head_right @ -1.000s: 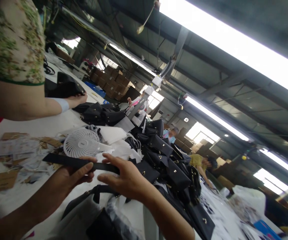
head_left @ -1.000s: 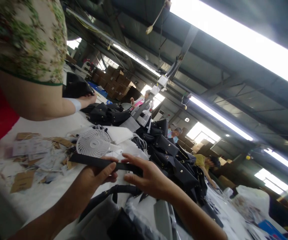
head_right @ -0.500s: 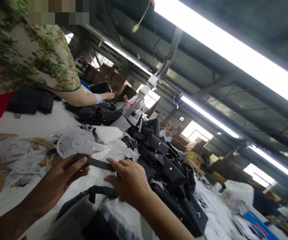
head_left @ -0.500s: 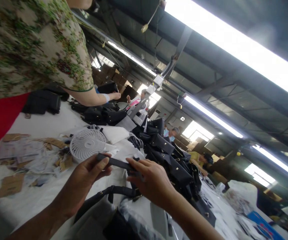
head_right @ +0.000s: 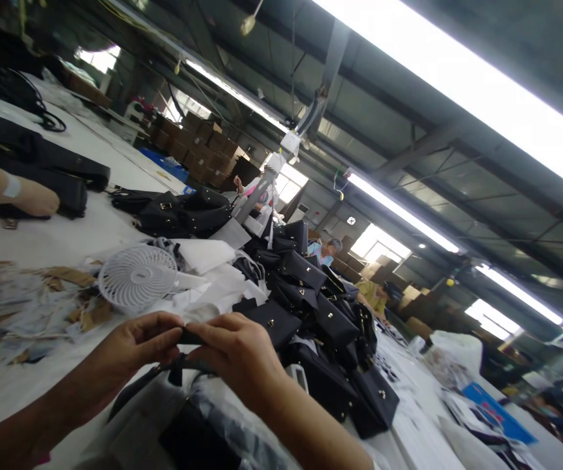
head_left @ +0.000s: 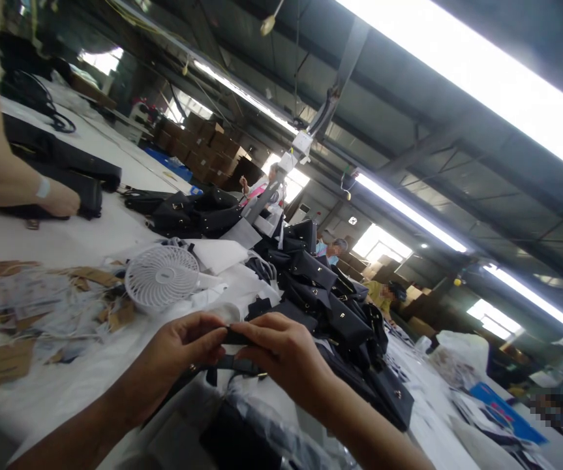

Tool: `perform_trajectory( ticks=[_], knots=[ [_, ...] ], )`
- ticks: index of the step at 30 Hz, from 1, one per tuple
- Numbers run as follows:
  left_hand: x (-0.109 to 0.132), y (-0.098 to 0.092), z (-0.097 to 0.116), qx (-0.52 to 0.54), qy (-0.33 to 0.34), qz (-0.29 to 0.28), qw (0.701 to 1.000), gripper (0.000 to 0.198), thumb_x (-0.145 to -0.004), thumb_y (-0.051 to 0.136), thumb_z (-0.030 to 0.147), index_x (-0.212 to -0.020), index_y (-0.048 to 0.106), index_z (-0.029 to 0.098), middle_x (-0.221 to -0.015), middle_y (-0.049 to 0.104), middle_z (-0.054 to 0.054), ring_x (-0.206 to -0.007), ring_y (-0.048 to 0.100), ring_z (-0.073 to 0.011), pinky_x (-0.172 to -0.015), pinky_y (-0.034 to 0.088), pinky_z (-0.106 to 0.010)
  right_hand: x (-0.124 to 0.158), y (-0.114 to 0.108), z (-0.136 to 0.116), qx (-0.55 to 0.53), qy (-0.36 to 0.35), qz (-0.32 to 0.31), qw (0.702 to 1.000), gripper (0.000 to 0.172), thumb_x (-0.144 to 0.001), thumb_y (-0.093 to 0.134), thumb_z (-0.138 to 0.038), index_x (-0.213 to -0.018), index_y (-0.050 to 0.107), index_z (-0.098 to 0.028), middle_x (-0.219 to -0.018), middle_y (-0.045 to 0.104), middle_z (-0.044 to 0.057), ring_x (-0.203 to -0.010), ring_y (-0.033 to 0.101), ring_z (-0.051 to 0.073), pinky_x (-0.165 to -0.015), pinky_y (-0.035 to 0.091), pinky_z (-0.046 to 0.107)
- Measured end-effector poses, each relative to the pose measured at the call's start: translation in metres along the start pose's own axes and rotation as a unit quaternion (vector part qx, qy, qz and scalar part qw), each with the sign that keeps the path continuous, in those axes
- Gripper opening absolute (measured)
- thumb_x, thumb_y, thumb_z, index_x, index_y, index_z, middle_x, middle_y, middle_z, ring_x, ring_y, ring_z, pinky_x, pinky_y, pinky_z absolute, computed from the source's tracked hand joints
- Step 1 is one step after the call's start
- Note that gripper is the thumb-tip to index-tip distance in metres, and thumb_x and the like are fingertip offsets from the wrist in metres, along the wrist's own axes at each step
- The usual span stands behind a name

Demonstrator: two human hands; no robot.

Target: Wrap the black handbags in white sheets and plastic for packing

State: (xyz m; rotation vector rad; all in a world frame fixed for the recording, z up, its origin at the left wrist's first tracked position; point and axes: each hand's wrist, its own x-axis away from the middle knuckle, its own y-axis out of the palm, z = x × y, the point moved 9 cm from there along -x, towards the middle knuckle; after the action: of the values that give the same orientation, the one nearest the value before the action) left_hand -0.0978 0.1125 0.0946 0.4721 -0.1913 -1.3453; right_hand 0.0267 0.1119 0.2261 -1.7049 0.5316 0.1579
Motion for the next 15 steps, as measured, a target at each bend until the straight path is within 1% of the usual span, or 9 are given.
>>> perform_trajectory(
  ticks=[2,3,6,7,9,11,12,13,15],
  knots=[
    [0.001,0.003,-0.002,0.002,-0.005,-0.029,1.0,0.039,-0.075,0.086,0.051,-0.096,0.073,0.02,-0.081,0.074,0.0,-0.075,0.07,-0.0178,-0.067,0.054,-0.026,0.003,0.001,0.006,-0.018,0.026,0.026,0.999,0.033,-0.094,0.076,-0.029,-0.126,0.075,-0.024,-0.103,0.076,0.005,-0.091,0.069,0.018,-0.083,0.052,0.025],
    [0.001,0.004,-0.002,-0.003,-0.004,-0.042,0.999,0.038,-0.077,0.085,0.05,-0.096,0.073,0.02,-0.08,0.074,0.0,-0.076,0.069,-0.0174,-0.067,0.053,-0.024,0.005,0.002,0.01,-0.028,0.047,0.034,0.998,0.033,-0.092,0.077,-0.028,-0.125,0.076,-0.025,-0.1,0.076,0.005,-0.088,0.069,0.018,-0.08,0.051,0.025],
    [-0.002,0.001,-0.004,-0.048,0.011,-0.075,0.996,0.039,-0.081,0.08,0.054,-0.1,0.073,0.022,-0.081,0.076,-0.001,-0.081,0.071,-0.0198,-0.069,0.053,-0.025,0.011,0.008,0.024,-0.045,0.126,0.034,0.99,0.032,-0.087,0.083,-0.027,-0.119,0.078,-0.025,-0.09,0.075,0.002,-0.077,0.067,0.016,-0.069,0.048,0.023],
    [-0.004,-0.001,-0.006,-0.073,0.018,-0.084,0.994,0.04,-0.082,0.078,0.056,-0.103,0.074,0.022,-0.086,0.077,-0.002,-0.085,0.072,-0.0215,-0.072,0.054,-0.027,0.013,0.011,0.028,-0.046,0.148,0.027,0.988,0.031,-0.087,0.083,-0.026,-0.118,0.079,-0.026,-0.089,0.074,0.002,-0.075,0.066,0.015,-0.067,0.047,0.023],
    [-0.008,-0.011,-0.014,-0.147,0.04,-0.088,0.984,0.043,-0.083,0.075,0.058,-0.112,0.075,0.025,-0.103,0.079,-0.004,-0.099,0.073,-0.0256,-0.085,0.055,-0.031,0.018,0.015,0.036,-0.049,0.177,0.017,0.983,0.027,-0.087,0.082,-0.023,-0.115,0.08,-0.026,-0.088,0.074,0.001,-0.076,0.067,0.015,-0.068,0.046,0.022],
    [-0.012,-0.021,-0.024,-0.249,0.068,-0.085,0.962,0.047,-0.081,0.078,0.057,-0.119,0.075,0.03,-0.121,0.077,-0.004,-0.115,0.068,-0.0292,-0.099,0.052,-0.036,0.024,0.019,0.042,-0.042,0.195,0.015,0.98,0.025,-0.088,0.08,-0.021,-0.113,0.08,-0.026,-0.088,0.073,0.001,-0.077,0.067,0.014,-0.069,0.046,0.022],
    [-0.013,-0.024,-0.029,-0.3,0.08,-0.088,0.946,0.048,-0.079,0.08,0.055,-0.12,0.074,0.031,-0.127,0.075,-0.003,-0.119,0.066,-0.0299,-0.103,0.05,-0.037,0.028,0.021,0.046,-0.036,0.202,0.012,0.979,0.025,-0.088,0.08,-0.021,-0.112,0.08,-0.025,-0.088,0.072,0.001,-0.078,0.067,0.014,-0.07,0.046,0.022],
    [-0.014,-0.025,-0.034,-0.343,0.091,-0.095,0.93,0.048,-0.079,0.081,0.054,-0.121,0.074,0.033,-0.129,0.074,-0.002,-0.122,0.065,-0.03,-0.104,0.049,-0.037,0.031,0.025,0.049,-0.028,0.208,0.006,0.978,0.025,-0.087,0.079,-0.02,-0.112,0.08,-0.025,-0.088,0.072,0.001,-0.078,0.067,0.015,-0.07,0.045,0.022],
    [-0.014,-0.022,-0.041,-0.391,0.103,-0.122,0.906,0.044,-0.08,0.08,0.051,-0.119,0.076,0.033,-0.126,0.075,-0.002,-0.119,0.066,-0.029,-0.1,0.051,-0.036,0.038,0.033,0.055,-0.009,0.218,-0.007,0.976,0.026,-0.087,0.079,-0.021,-0.113,0.08,-0.025,-0.087,0.071,0.002,-0.078,0.067,0.015,-0.07,0.045,0.023]
  ],
)
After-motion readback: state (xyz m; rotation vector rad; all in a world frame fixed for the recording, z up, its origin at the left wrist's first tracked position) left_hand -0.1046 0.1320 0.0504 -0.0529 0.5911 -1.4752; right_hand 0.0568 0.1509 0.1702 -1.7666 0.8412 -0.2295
